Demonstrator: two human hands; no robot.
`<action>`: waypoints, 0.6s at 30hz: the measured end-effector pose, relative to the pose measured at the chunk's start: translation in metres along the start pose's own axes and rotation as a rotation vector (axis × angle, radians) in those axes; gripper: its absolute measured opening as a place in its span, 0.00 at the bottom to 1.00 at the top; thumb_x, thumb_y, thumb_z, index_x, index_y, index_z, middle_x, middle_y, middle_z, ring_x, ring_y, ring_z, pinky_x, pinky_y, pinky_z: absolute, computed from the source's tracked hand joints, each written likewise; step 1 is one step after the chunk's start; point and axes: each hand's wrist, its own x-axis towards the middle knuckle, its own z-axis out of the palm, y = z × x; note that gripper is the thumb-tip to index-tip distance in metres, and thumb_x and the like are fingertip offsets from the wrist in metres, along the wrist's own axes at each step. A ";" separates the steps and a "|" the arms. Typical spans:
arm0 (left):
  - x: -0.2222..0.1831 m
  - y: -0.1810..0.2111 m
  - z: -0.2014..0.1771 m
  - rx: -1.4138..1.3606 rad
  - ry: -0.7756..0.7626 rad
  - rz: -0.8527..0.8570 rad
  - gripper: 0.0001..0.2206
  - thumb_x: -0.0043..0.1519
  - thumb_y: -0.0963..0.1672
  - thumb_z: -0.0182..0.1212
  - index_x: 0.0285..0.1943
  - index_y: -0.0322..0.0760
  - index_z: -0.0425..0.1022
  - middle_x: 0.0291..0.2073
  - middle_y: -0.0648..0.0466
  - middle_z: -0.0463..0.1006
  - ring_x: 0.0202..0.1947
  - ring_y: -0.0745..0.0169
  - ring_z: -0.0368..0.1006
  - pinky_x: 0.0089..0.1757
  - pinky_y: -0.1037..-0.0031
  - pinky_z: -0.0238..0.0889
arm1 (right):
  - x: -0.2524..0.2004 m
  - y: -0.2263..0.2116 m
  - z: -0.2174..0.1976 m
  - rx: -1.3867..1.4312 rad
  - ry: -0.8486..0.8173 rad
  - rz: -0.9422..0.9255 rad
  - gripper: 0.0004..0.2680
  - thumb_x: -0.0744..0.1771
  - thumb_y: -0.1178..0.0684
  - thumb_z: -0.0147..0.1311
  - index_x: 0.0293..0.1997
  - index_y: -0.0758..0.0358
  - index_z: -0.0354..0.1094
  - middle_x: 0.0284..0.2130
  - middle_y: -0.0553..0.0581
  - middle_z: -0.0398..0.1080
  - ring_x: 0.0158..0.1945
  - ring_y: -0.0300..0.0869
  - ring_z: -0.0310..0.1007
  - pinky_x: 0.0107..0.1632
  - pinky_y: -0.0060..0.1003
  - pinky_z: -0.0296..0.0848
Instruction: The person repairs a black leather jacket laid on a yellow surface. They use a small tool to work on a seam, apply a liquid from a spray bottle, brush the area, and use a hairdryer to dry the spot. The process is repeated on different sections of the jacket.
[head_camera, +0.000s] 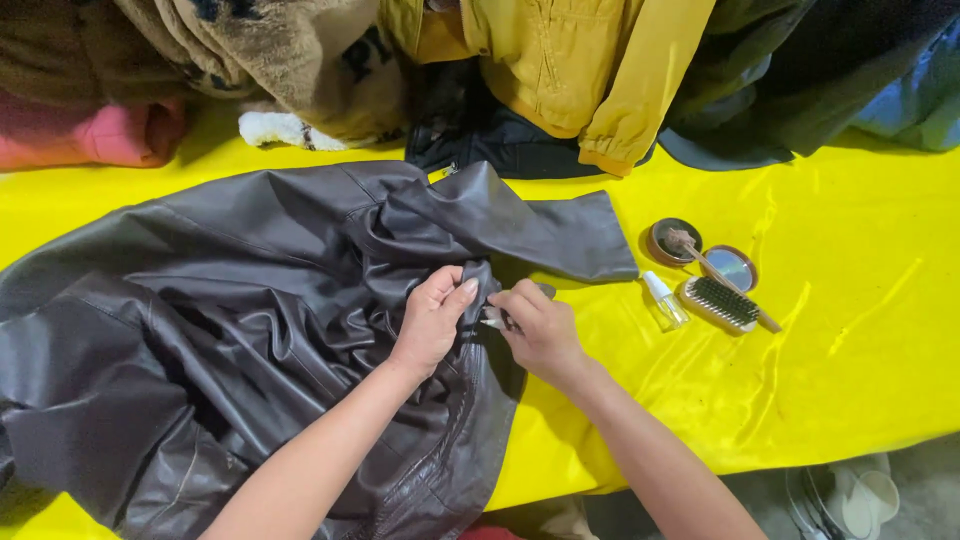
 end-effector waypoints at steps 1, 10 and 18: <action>-0.001 0.001 0.001 -0.002 -0.002 0.003 0.05 0.68 0.42 0.60 0.47 0.38 0.80 0.29 0.57 0.80 0.34 0.72 0.72 0.44 0.74 0.73 | 0.000 0.007 -0.006 -0.003 0.001 -0.001 0.07 0.64 0.56 0.62 0.44 0.54 0.73 0.30 0.48 0.65 0.28 0.41 0.73 0.34 0.35 0.74; -0.001 0.043 0.010 0.180 -0.070 -0.079 0.13 0.66 0.47 0.64 0.55 0.37 0.78 0.39 0.47 0.85 0.42 0.68 0.77 0.49 0.68 0.73 | -0.005 -0.025 -0.082 0.624 -0.019 0.691 0.16 0.70 0.52 0.49 0.64 0.70 0.63 0.28 0.55 0.64 0.29 0.36 0.64 0.35 0.34 0.69; -0.018 0.088 0.010 0.203 -0.192 -0.494 0.31 0.61 0.43 0.65 0.75 0.34 0.62 0.56 0.32 0.77 0.64 0.45 0.69 0.60 0.56 0.64 | -0.027 -0.051 -0.045 0.628 -0.118 0.561 0.14 0.65 0.60 0.63 0.56 0.64 0.73 0.33 0.59 0.77 0.38 0.41 0.80 0.47 0.44 0.81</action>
